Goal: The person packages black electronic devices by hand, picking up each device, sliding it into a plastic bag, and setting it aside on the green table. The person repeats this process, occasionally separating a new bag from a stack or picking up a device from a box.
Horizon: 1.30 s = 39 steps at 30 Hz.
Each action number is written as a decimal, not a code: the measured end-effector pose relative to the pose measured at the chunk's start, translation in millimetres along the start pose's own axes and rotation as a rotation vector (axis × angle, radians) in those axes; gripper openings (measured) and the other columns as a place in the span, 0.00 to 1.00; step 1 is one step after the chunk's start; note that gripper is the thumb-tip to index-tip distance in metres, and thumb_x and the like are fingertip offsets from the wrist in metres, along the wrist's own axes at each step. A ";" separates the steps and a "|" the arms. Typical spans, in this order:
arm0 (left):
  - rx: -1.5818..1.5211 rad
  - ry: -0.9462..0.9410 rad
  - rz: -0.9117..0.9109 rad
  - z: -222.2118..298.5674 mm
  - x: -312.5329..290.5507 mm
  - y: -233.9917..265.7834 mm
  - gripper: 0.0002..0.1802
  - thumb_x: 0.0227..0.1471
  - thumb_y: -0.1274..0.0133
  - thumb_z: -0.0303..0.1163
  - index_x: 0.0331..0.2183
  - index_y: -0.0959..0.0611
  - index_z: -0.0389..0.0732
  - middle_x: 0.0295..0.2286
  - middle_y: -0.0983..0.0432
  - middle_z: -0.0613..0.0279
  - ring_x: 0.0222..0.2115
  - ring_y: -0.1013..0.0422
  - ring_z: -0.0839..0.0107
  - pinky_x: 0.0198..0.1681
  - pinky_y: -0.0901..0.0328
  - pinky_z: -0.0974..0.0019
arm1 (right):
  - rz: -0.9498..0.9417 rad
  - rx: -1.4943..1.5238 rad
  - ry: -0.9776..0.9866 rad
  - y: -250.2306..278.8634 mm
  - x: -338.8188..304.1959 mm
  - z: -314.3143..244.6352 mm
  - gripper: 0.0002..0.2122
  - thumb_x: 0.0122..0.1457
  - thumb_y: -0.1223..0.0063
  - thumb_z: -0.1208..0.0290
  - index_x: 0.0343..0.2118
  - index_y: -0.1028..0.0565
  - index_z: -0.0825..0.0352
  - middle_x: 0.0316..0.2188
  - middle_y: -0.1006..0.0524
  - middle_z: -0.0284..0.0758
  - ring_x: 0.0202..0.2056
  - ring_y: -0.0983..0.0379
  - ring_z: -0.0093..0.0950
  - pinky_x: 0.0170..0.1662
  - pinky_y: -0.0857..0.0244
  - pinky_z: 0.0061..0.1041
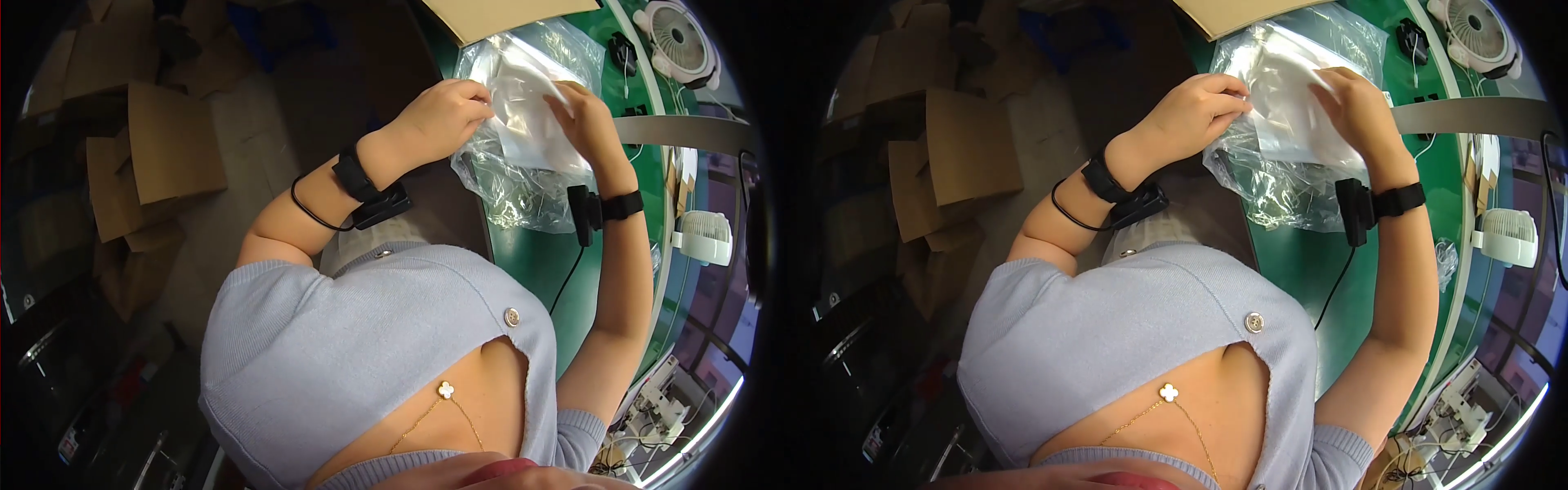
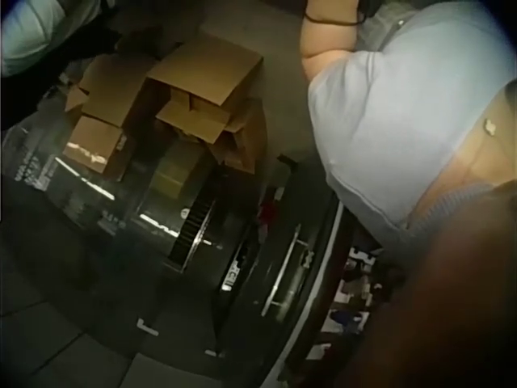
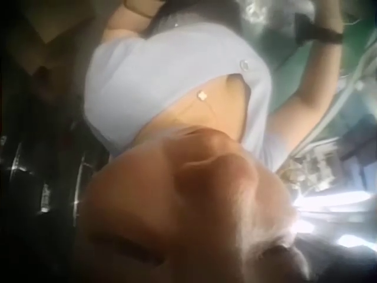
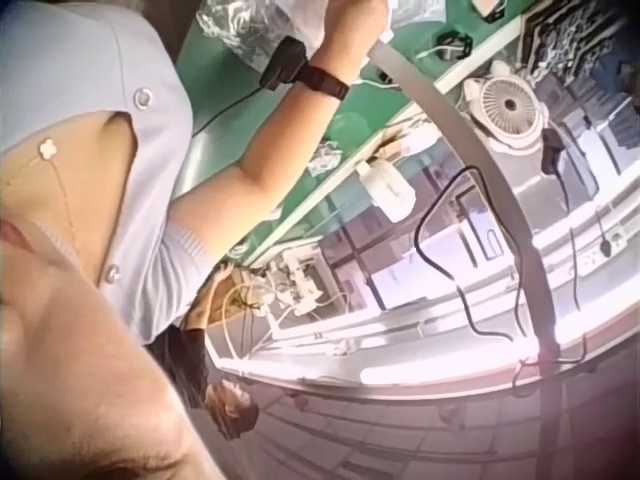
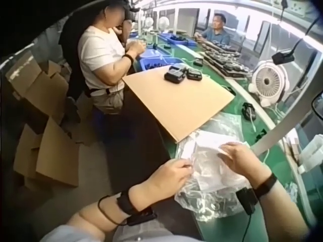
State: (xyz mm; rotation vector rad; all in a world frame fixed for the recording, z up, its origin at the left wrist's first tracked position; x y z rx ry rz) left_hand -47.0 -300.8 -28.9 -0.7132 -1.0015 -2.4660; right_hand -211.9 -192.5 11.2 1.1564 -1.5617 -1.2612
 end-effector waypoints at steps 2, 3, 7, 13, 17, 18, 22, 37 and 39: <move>0.002 0.014 0.017 -1.6 -0.1 -0.2 0.08 0.44 0.45 0.26 0.31 0.19 0.36 0.33 0.25 0.58 0.33 0.29 0.59 0.38 0.33 0.64 | -0.020 0.204 -0.202 -4.7 -0.1 33.4 0.14 0.52 0.50 0.78 0.44 0.27 0.69 0.36 0.24 0.39 0.37 0.26 0.32 0.43 0.34 0.25; 0.006 0.026 0.034 -2.3 0.2 0.2 0.09 0.45 0.45 0.27 0.32 0.19 0.37 0.33 0.25 0.57 0.33 0.29 0.59 0.38 0.33 0.64 | -0.028 0.306 -0.304 -7.8 -1.6 50.0 0.12 0.53 0.51 0.79 0.42 0.26 0.71 0.33 0.23 0.36 0.35 0.26 0.28 0.41 0.34 0.23; -0.117 0.231 0.018 -0.3 8.8 4.0 0.13 0.46 0.45 0.32 0.34 0.21 0.34 0.34 0.26 0.54 0.34 0.29 0.58 0.40 0.34 0.63 | 0.117 0.521 -0.292 0.4 -3.5 87.8 0.11 0.55 0.50 0.76 0.41 0.27 0.72 0.31 0.24 0.31 0.33 0.29 0.22 0.38 0.35 0.20; -0.137 0.247 0.131 9.3 15.1 3.0 0.22 0.49 0.45 0.38 0.40 0.26 0.29 0.38 0.28 0.47 0.36 0.28 0.57 0.42 0.34 0.61 | 0.136 0.922 -0.505 56.5 -21.8 97.6 0.12 0.56 0.51 0.71 0.40 0.27 0.72 0.31 0.25 0.31 0.31 0.30 0.23 0.35 0.37 0.18; -0.130 0.153 0.244 17.6 32.1 -7.1 0.25 0.51 0.46 0.40 0.43 0.29 0.29 0.40 0.29 0.48 0.37 0.28 0.61 0.42 0.34 0.60 | 0.244 0.905 -0.624 106.9 -45.7 81.3 0.14 0.56 0.51 0.67 0.41 0.27 0.71 0.32 0.25 0.31 0.31 0.30 0.23 0.35 0.38 0.19; -0.558 0.298 0.216 13.8 42.7 -18.1 0.24 0.51 0.46 0.39 0.42 0.29 0.30 0.40 0.29 0.50 0.37 0.28 0.62 0.42 0.33 0.60 | 0.306 0.780 -0.746 119.5 -56.9 60.6 0.14 0.56 0.51 0.66 0.41 0.27 0.71 0.33 0.25 0.31 0.32 0.30 0.23 0.35 0.38 0.20; -1.395 0.665 0.135 25.4 66.6 -35.4 0.20 0.52 0.47 0.37 0.41 0.28 0.32 0.36 0.27 0.54 0.35 0.28 0.65 0.39 0.31 0.61 | 0.364 0.635 -0.807 134.0 -62.2 -9.5 0.17 0.57 0.52 0.62 0.42 0.28 0.71 0.35 0.25 0.32 0.34 0.29 0.24 0.37 0.36 0.23; -0.358 0.544 -0.600 42.2 37.1 -80.1 0.13 0.52 0.50 0.33 0.29 0.27 0.30 0.21 0.27 0.59 0.19 0.28 0.74 0.21 0.33 0.73 | 0.906 1.600 -1.082 -55.2 -291.0 9.6 0.16 0.60 0.54 0.63 0.41 0.29 0.73 0.34 0.25 0.36 0.35 0.29 0.24 0.40 0.33 0.23; -0.322 0.556 -0.581 41.9 34.8 -74.2 0.14 0.53 0.50 0.33 0.27 0.27 0.30 0.19 0.29 0.60 0.18 0.29 0.76 0.20 0.35 0.75 | 1.022 1.495 -1.175 -32.0 -312.2 -1.2 0.16 0.59 0.53 0.62 0.40 0.28 0.72 0.33 0.25 0.34 0.34 0.29 0.22 0.37 0.33 0.22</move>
Point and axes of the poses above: each hand's wrist, its own x-axis towards the middle knuckle, its own y-axis out of the back of the hand, z = x × y, the point moved 6 cm from there along x, towards the middle knuckle
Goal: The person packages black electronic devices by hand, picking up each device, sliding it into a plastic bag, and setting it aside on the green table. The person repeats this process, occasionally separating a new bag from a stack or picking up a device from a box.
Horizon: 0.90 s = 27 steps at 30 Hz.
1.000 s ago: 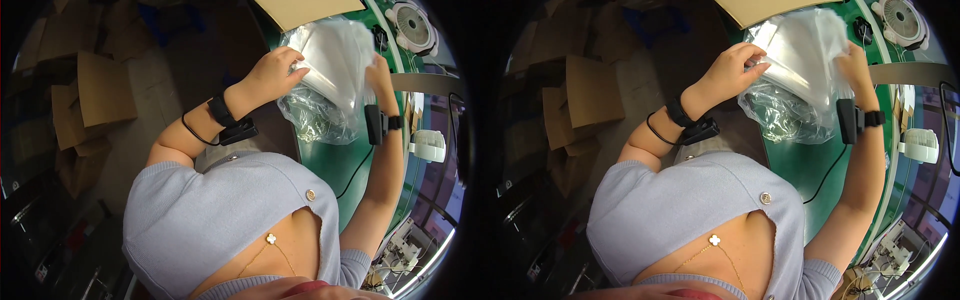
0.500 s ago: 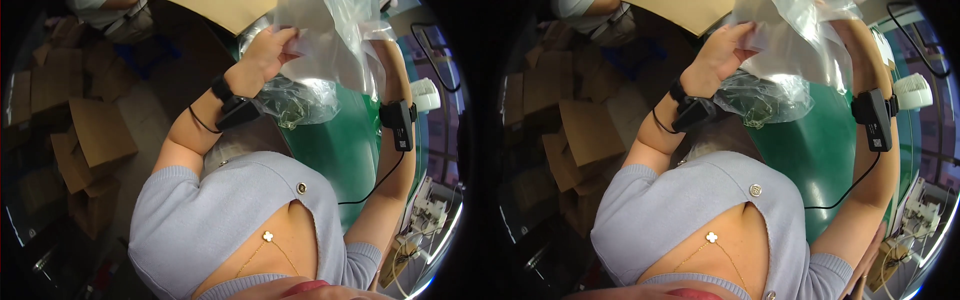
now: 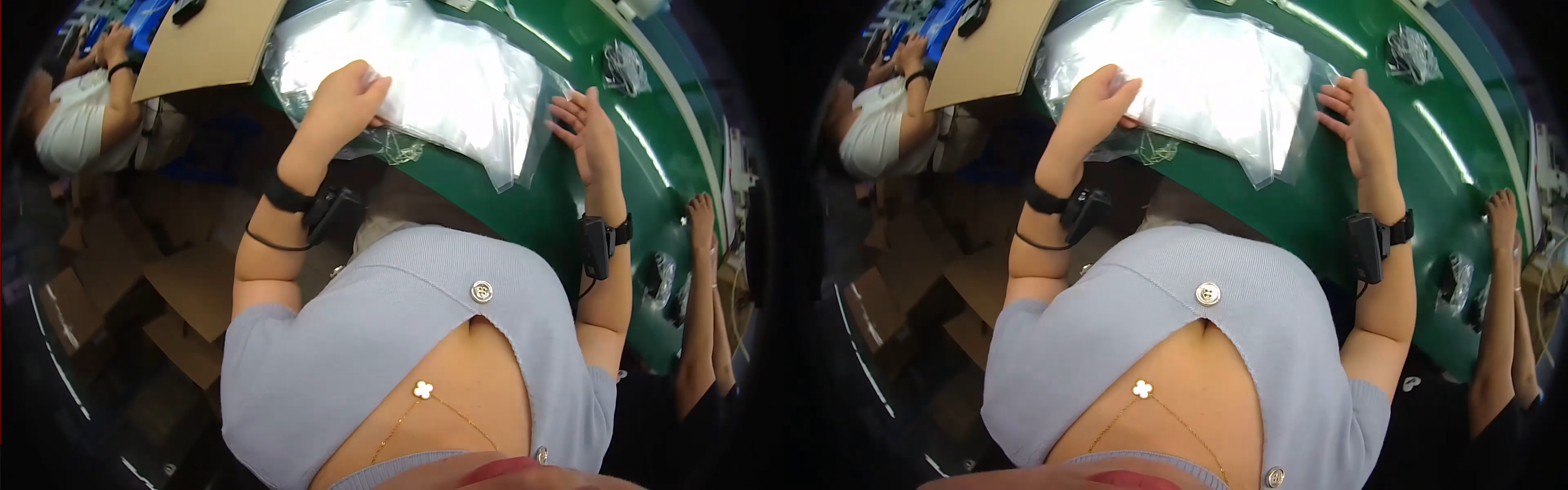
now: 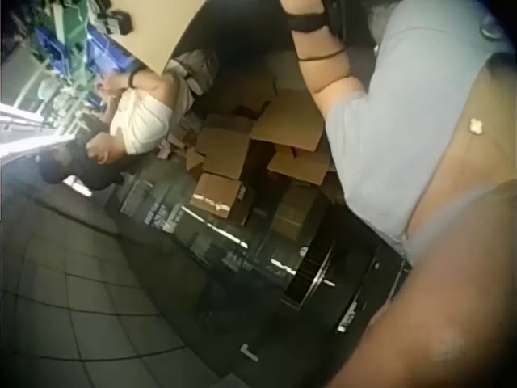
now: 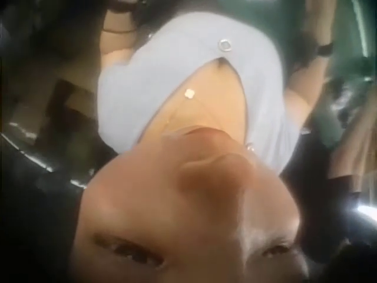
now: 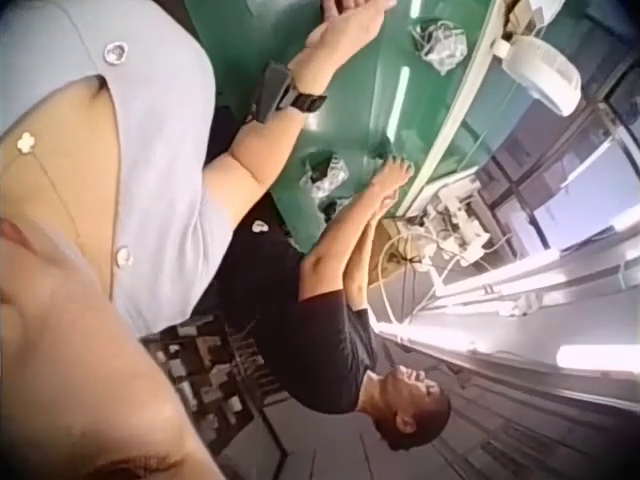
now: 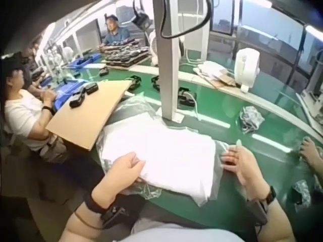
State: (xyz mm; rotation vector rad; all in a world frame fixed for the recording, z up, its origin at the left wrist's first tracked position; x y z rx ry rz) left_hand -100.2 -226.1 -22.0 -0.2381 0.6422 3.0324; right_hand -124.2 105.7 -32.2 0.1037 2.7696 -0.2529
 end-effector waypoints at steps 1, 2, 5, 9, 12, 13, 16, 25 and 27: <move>0.018 0.000 -0.018 0.5 -2.6 0.8 0.14 0.53 0.50 0.33 0.27 0.27 0.30 0.19 0.29 0.60 0.18 0.29 0.76 0.20 0.35 0.75 | 0.064 -0.010 0.025 6.4 -5.7 -5.4 0.16 0.59 0.53 0.62 0.39 0.28 0.72 0.32 0.25 0.34 0.33 0.29 0.21 0.35 0.33 0.22; 0.020 0.004 -0.007 2.2 -3.9 2.0 0.14 0.53 0.50 0.33 0.26 0.27 0.30 0.19 0.29 0.61 0.17 0.30 0.77 0.20 0.35 0.74 | 0.082 0.012 0.022 11.7 -8.8 -4.0 0.16 0.59 0.53 0.62 0.39 0.28 0.72 0.32 0.25 0.34 0.33 0.29 0.21 0.35 0.33 0.22; 0.041 0.006 0.009 6.2 -6.6 3.9 0.13 0.54 0.51 0.32 0.25 0.27 0.31 0.18 0.30 0.63 0.16 0.32 0.78 0.20 0.36 0.74 | -0.089 -0.578 -0.026 8.6 -15.1 6.2 0.16 0.58 0.50 0.59 0.39 0.27 0.69 0.32 0.25 0.31 0.32 0.31 0.19 0.32 0.34 0.20; -0.018 0.059 0.057 -2.8 -7.0 2.4 0.13 0.54 0.51 0.32 0.25 0.26 0.31 0.18 0.32 0.66 0.16 0.35 0.80 0.20 0.36 0.76 | -0.122 -0.838 0.133 3.8 -9.5 10.6 0.15 0.54 0.45 0.60 0.39 0.27 0.66 0.30 0.26 0.30 0.28 0.31 0.22 0.30 0.36 0.22; 0.056 0.122 0.080 -5.4 -8.3 3.0 0.11 0.52 0.49 0.31 0.25 0.26 0.32 0.18 0.30 0.63 0.17 0.33 0.76 0.22 0.35 0.72 | 0.131 -1.057 0.498 2.0 -18.3 0.5 0.13 0.52 0.44 0.63 0.36 0.27 0.66 0.27 0.27 0.31 0.27 0.31 0.25 0.30 0.36 0.24; 0.067 0.121 0.071 -6.1 -7.3 0.2 0.11 0.52 0.49 0.31 0.25 0.26 0.32 0.18 0.30 0.63 0.17 0.33 0.76 0.22 0.35 0.72 | 0.263 -1.168 0.682 -0.2 -25.6 -6.4 0.12 0.51 0.43 0.64 0.34 0.27 0.66 0.25 0.27 0.32 0.26 0.31 0.27 0.30 0.36 0.25; 0.579 -0.428 0.475 29.4 -13.2 7.7 0.13 0.49 0.45 0.34 0.25 0.25 0.33 0.18 0.29 0.58 0.18 0.32 0.67 0.24 0.34 0.65 | 0.244 -1.154 0.795 -10.0 -21.0 -4.3 0.11 0.50 0.43 0.66 0.32 0.27 0.67 0.24 0.28 0.33 0.26 0.31 0.29 0.30 0.37 0.27; 0.810 -0.144 -0.117 73.4 -0.9 -97.3 0.24 0.38 0.36 0.44 0.27 0.25 0.32 0.24 0.28 0.51 0.27 0.30 0.54 0.30 0.33 0.58 | 0.084 -0.990 0.625 -10.4 -7.6 5.9 0.08 0.51 0.45 0.69 0.30 0.28 0.67 0.23 0.28 0.34 0.26 0.31 0.28 0.30 0.36 0.26; 0.792 -0.265 -0.027 69.6 3.9 -105.8 0.25 0.39 0.36 0.43 0.31 0.26 0.32 0.25 0.28 0.50 0.27 0.30 0.53 0.31 0.33 0.58 | 0.052 -0.946 0.632 -15.7 -10.2 7.3 0.07 0.51 0.45 0.69 0.30 0.28 0.67 0.24 0.28 0.34 0.25 0.31 0.28 0.30 0.36 0.25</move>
Point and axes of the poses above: each hand's wrist, its own x-axis towards the middle knuckle, its own y-axis out of the back of the hand, z = x × y, the point moved 6 cm from there along x, towards the middle knuckle
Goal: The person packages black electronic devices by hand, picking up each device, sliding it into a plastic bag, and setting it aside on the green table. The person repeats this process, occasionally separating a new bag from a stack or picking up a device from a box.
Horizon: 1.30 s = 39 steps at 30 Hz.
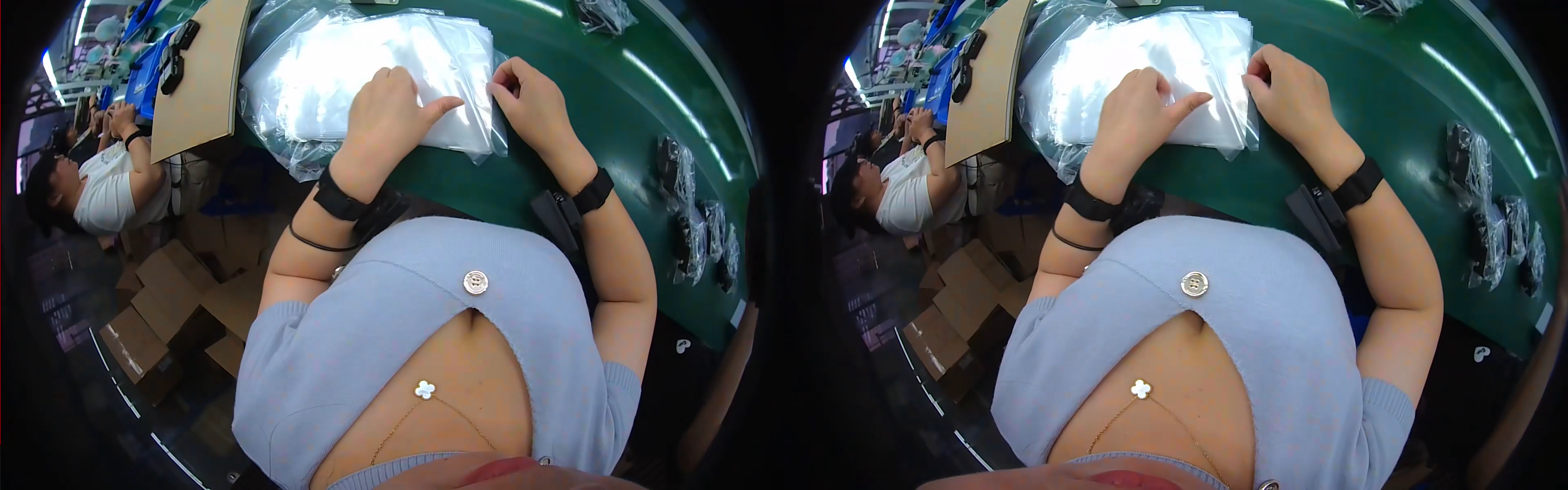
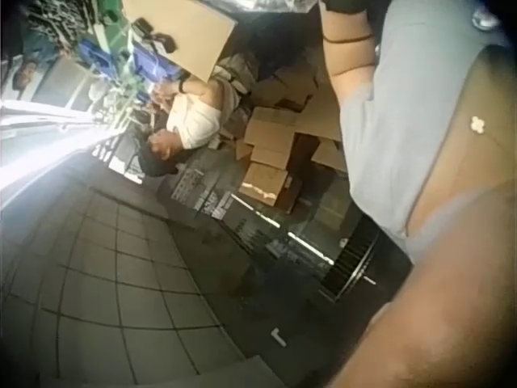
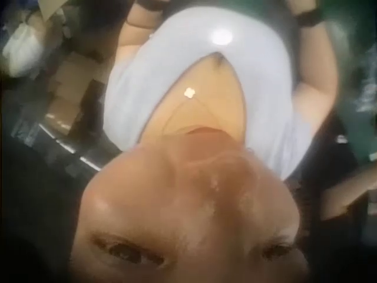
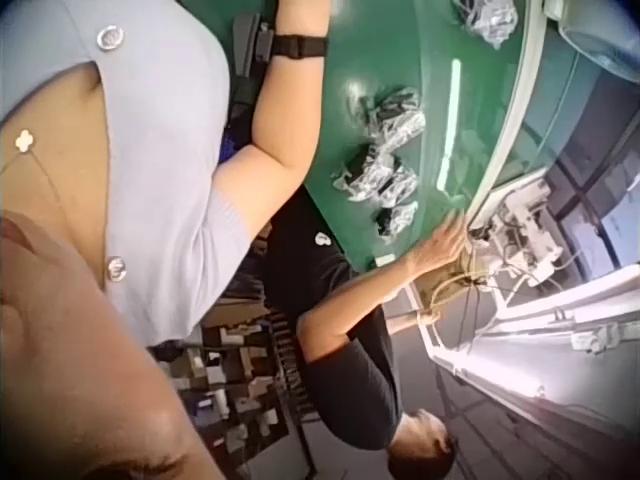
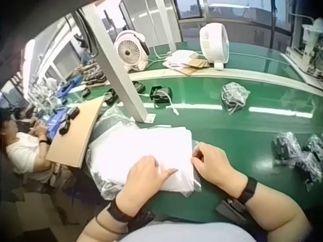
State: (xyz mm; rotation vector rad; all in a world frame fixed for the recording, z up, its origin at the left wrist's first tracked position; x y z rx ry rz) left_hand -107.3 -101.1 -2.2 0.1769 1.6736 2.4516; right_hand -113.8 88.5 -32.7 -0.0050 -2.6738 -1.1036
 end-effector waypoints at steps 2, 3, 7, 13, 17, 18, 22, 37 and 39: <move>-0.002 -0.156 0.243 7.4 -0.2 0.4 0.29 0.40 0.37 0.42 0.38 0.27 0.31 0.28 0.27 0.48 0.28 0.29 0.52 0.32 0.33 0.57 | -0.023 0.099 0.013 1.3 -1.9 -4.9 0.07 0.51 0.46 0.70 0.31 0.28 0.67 0.25 0.28 0.34 0.24 0.31 0.28 0.30 0.36 0.24; -0.001 -0.146 0.250 6.6 1.8 -1.6 0.29 0.40 0.37 0.42 0.38 0.27 0.31 0.28 0.27 0.48 0.28 0.29 0.52 0.32 0.33 0.57 | -0.030 0.100 0.023 3.9 -3.3 -8.3 0.07 0.51 0.46 0.70 0.31 0.28 0.67 0.25 0.28 0.34 0.24 0.31 0.28 0.30 0.36 0.24; -0.155 -0.156 0.242 1.7 7.8 -3.3 0.31 0.46 0.42 0.38 0.47 0.35 0.31 0.37 0.29 0.41 0.33 0.29 0.49 0.36 0.33 0.56 | 0.165 0.102 0.246 24.1 -8.5 -37.4 0.11 0.50 0.44 0.67 0.33 0.28 0.68 0.26 0.27 0.36 0.24 0.31 0.29 0.30 0.36 0.24; -0.453 -0.260 0.219 5.8 5.9 -14.5 0.32 0.51 0.50 0.33 0.53 0.42 0.28 0.48 0.39 0.30 0.46 0.37 0.38 0.49 0.41 0.50 | -0.036 -0.271 0.317 -11.0 -8.4 -56.5 0.16 0.48 0.42 0.63 0.34 0.29 0.70 0.27 0.27 0.37 0.26 0.29 0.29 0.29 0.35 0.24; -0.276 -0.332 0.284 0.4 -3.5 -18.5 0.36 0.53 0.52 0.37 0.55 0.46 0.27 0.51 0.43 0.31 0.50 0.42 0.37 0.55 0.47 0.47 | -0.108 -0.357 0.116 -17.4 13.1 -30.5 0.18 0.48 0.43 0.61 0.33 0.30 0.71 0.26 0.26 0.39 0.26 0.28 0.32 0.29 0.34 0.25; -0.213 -0.342 0.311 -0.8 -6.0 -19.2 0.37 0.53 0.52 0.38 0.56 0.46 0.27 0.52 0.44 0.32 0.52 0.43 0.38 0.56 0.50 0.46 | -0.143 -0.350 0.024 -17.9 16.5 -21.5 0.18 0.49 0.43 0.60 0.33 0.30 0.72 0.26 0.26 0.40 0.26 0.27 0.33 0.28 0.34 0.26; -0.040 -0.324 0.305 -23.0 -9.2 -16.8 0.37 0.53 0.51 0.42 0.56 0.44 0.29 0.53 0.46 0.32 0.54 0.46 0.40 0.57 0.51 0.46 | -0.394 0.256 -0.389 -7.1 20.3 9.3 0.19 0.49 0.44 0.60 0.32 0.31 0.74 0.23 0.26 0.44 0.25 0.27 0.37 0.29 0.34 0.28; 0.071 -0.182 0.144 -58.4 -8.8 3.4 0.44 0.51 0.53 0.55 0.58 0.45 0.34 0.56 0.53 0.34 0.58 0.56 0.39 0.60 0.58 0.46 | 0.058 -0.146 -0.043 36.2 27.6 4.5 0.13 0.51 0.45 0.65 0.36 0.29 0.69 0.25 0.27 0.40 0.25 0.28 0.28 0.28 0.35 0.23; 0.058 -0.177 0.152 -60.2 -9.4 6.4 0.45 0.52 0.55 0.57 0.58 0.47 0.34 0.57 0.54 0.34 0.59 0.57 0.40 0.60 0.59 0.46 | 0.182 -0.144 0.026 47.0 18.9 -9.9 0.13 0.51 0.45 0.67 0.36 0.29 0.68 0.25 0.27 0.40 0.25 0.28 0.29 0.28 0.35 0.23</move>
Point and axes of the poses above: each hand's wrist, its own x-axis towards the middle knuckle, its own y-axis out of the back of the hand, z = x × y, the point moved 6 cm from there along x, towards the middle knuckle
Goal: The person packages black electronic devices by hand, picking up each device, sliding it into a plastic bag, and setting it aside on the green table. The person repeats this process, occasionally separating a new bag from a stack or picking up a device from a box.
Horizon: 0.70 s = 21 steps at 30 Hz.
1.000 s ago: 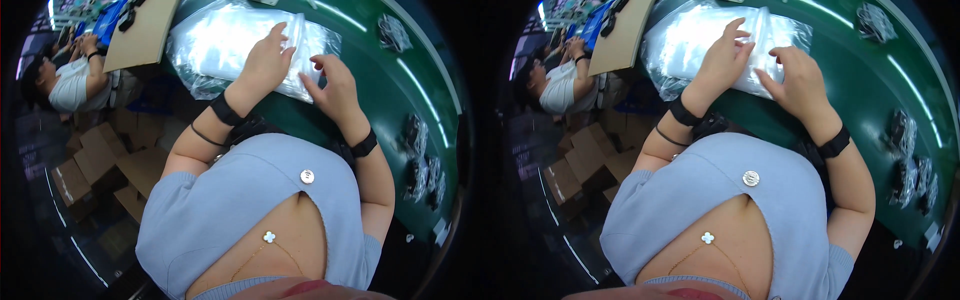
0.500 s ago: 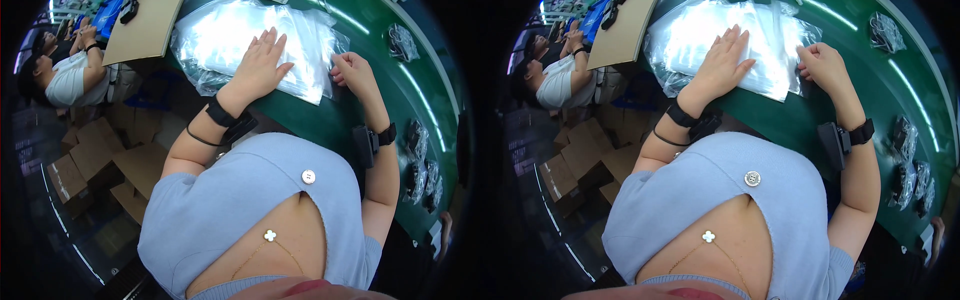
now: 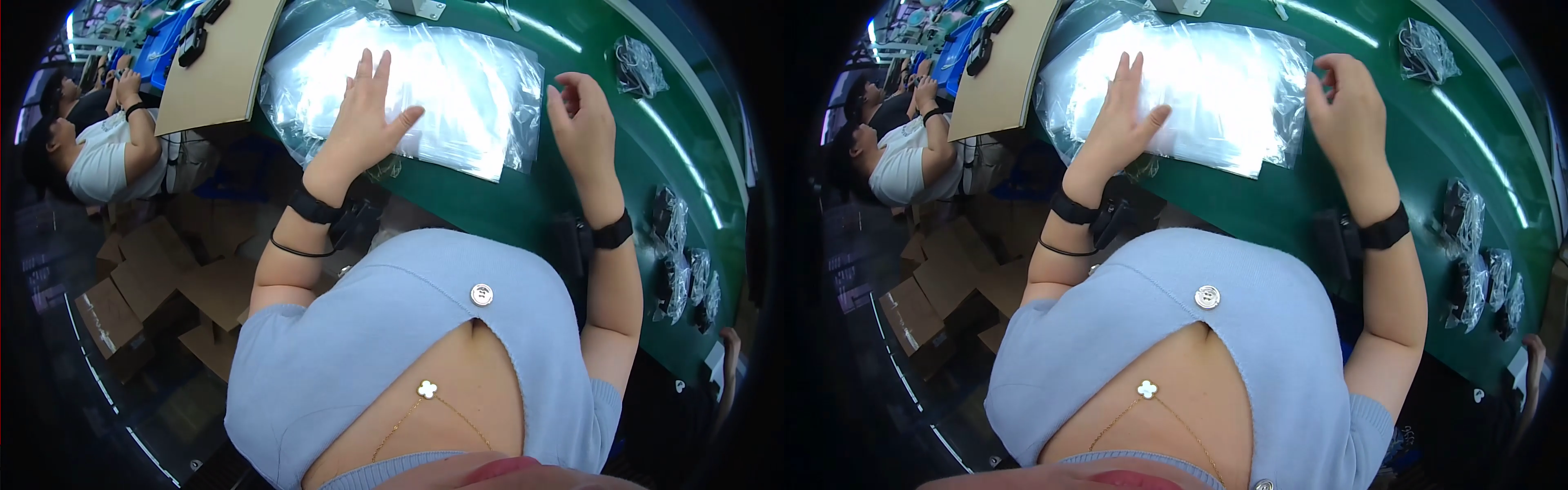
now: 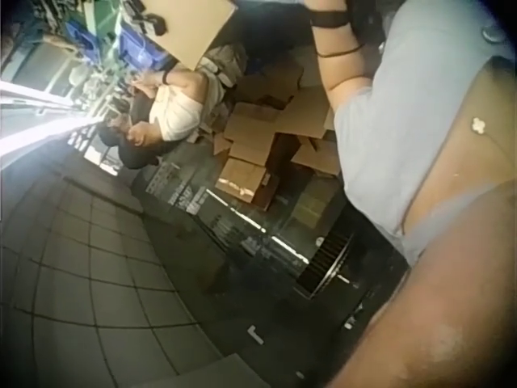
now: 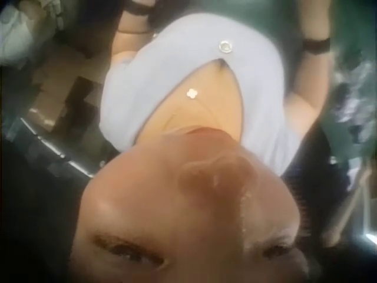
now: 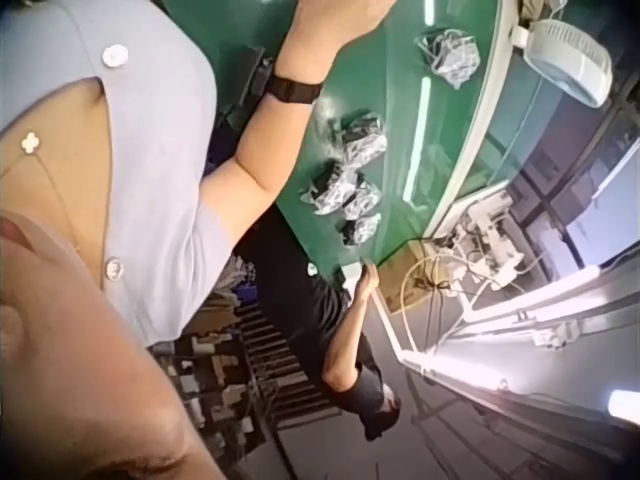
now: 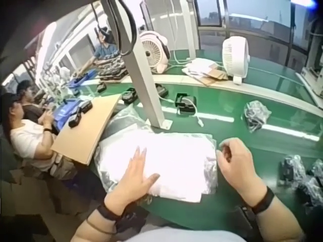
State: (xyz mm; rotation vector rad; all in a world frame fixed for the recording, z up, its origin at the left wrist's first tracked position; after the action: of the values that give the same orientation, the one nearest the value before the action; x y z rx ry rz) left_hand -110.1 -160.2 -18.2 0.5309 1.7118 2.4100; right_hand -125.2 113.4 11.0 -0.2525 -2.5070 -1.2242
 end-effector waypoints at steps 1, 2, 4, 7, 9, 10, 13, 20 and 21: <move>-0.150 -0.010 0.016 3.4 2.6 4.5 0.46 0.52 0.58 0.59 0.59 0.49 0.34 0.57 0.56 0.34 0.60 0.59 0.41 0.61 0.60 0.47 | -0.009 0.068 0.171 -3.1 -3.5 -21.4 0.12 0.51 0.45 0.67 0.36 0.29 0.68 0.26 0.28 0.40 0.26 0.28 0.29 0.28 0.35 0.24; -0.298 -0.015 0.032 5.1 4.2 8.3 0.48 0.52 0.60 0.61 0.59 0.51 0.33 0.58 0.58 0.34 0.60 0.60 0.42 0.61 0.62 0.49 | -0.020 0.139 0.345 -9.4 -7.2 -44.7 0.12 0.51 0.44 0.68 0.35 0.29 0.68 0.26 0.28 0.40 0.27 0.28 0.30 0.28 0.35 0.24; -0.438 -0.018 0.048 7.0 4.7 12.6 0.49 0.53 0.63 0.63 0.59 0.53 0.33 0.58 0.60 0.35 0.61 0.62 0.44 0.62 0.63 0.50 | -0.148 0.153 0.474 -34.4 -12.5 -90.0 0.13 0.50 0.43 0.65 0.34 0.29 0.68 0.26 0.28 0.39 0.27 0.28 0.34 0.29 0.34 0.27; -0.632 -0.025 0.005 9.8 7.9 3.1 0.51 0.52 0.68 0.66 0.60 0.56 0.32 0.59 0.62 0.36 0.62 0.64 0.48 0.62 0.64 0.55 | -0.163 0.050 0.515 -83.9 -5.9 -103.3 0.14 0.51 0.44 0.61 0.34 0.29 0.66 0.26 0.27 0.40 0.27 0.28 0.38 0.30 0.33 0.30; -0.667 -0.011 0.023 -1.1 8.7 0.1 0.51 0.52 0.68 0.65 0.60 0.56 0.32 0.59 0.63 0.37 0.62 0.64 0.48 0.62 0.65 0.56 | -0.317 -0.065 0.434 -120.2 3.9 -92.9 0.14 0.52 0.46 0.61 0.34 0.28 0.67 0.25 0.26 0.40 0.27 0.28 0.41 0.30 0.34 0.32; -0.707 0.004 0.040 -7.8 8.6 -0.5 0.51 0.53 0.68 0.65 0.60 0.56 0.32 0.60 0.63 0.37 0.62 0.65 0.49 0.63 0.65 0.56 | -0.316 -0.065 0.439 -122.1 10.2 -89.1 0.14 0.52 0.46 0.61 0.34 0.28 0.67 0.25 0.26 0.40 0.27 0.28 0.41 0.30 0.34 0.32; -0.733 0.029 0.071 -13.4 5.3 3.4 0.51 0.53 0.68 0.65 0.59 0.56 0.31 0.60 0.63 0.38 0.62 0.65 0.49 0.63 0.65 0.57 | -0.388 0.136 0.245 -123.9 22.7 -58.3 0.15 0.54 0.48 0.61 0.32 0.28 0.71 0.23 0.27 0.37 0.24 0.28 0.36 0.29 0.33 0.30; -0.603 0.043 0.000 -15.5 2.8 3.3 0.48 0.53 0.66 0.64 0.59 0.52 0.33 0.59 0.61 0.38 0.62 0.65 0.49 0.62 0.63 0.58 | -0.435 0.765 -0.554 -70.3 9.7 -1.5 0.14 0.56 0.50 0.61 0.29 0.27 0.70 0.22 0.27 0.31 0.22 0.32 0.19 0.25 0.35 0.18; -0.523 0.025 -0.063 -12.3 2.3 4.5 0.47 0.53 0.63 0.63 0.59 0.49 0.34 0.59 0.59 0.38 0.62 0.63 0.49 0.62 0.61 0.58 | -0.456 0.801 -0.638 -65.3 7.8 0.7 0.14 0.56 0.49 0.61 0.29 0.26 0.70 0.22 0.27 0.31 0.22 0.32 0.18 0.25 0.36 0.17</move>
State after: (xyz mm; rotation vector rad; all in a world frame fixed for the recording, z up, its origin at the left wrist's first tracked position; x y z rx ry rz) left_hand -116.3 -172.0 -17.1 0.3629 1.0126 2.6725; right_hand -152.4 74.0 -34.1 0.1755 -3.5023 -0.1413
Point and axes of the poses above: each hand's wrist, its own x-axis towards the middle knuckle, its own y-axis out of the back of the hand, z = x × y, the point moved 6 cm from there along x, towards the middle knuckle
